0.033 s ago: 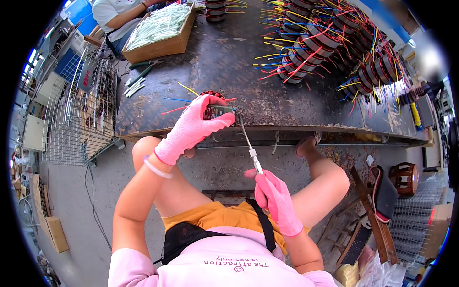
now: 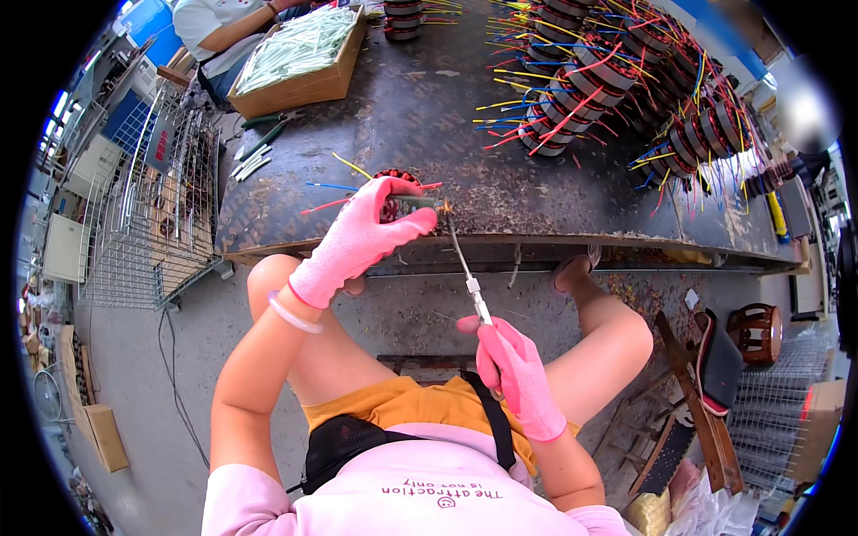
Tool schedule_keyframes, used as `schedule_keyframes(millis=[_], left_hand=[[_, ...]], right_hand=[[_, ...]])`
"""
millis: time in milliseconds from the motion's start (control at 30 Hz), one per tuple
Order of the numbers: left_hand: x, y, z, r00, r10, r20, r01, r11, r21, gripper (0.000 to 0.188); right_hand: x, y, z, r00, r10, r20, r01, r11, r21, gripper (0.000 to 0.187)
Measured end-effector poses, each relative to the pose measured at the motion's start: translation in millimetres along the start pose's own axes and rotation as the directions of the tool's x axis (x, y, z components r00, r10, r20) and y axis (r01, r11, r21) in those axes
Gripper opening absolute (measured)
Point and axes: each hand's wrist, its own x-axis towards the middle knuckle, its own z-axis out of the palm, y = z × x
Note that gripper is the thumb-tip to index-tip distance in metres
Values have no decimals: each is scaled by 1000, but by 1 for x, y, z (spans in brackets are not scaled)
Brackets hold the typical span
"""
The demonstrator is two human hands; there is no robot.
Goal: The person sits on the floor and uses a soldering iron to attach wires to small circular electronic components. They pick up a component, apply solder to the wire connections, and place the finished unit into a stack on the table.
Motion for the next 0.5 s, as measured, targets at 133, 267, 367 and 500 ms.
schedule_keyframes(millis=[133, 267, 367, 500], left_hand=[[-1, -2, 2, 1000, 18, -12, -18, 1000, -14, 38], [-1, 0, 1, 999, -45, 6, 45, 999, -15, 39], [-10, 13, -8, 992, -123, -31, 116, 978, -175, 40], [-8, -30, -77, 968, -42, -248, -49, 936, -349, 37]], right_hand=[[-3, -1, -3, 999, 22, 36, -23, 999, 34, 35], [-3, -4, -3, 999, 33, 28, -34, 999, 34, 34], [-1, -4, 0, 999, 28, 29, -30, 999, 46, 33], [-3, -8, 3, 999, 32, -21, -33, 999, -31, 33]])
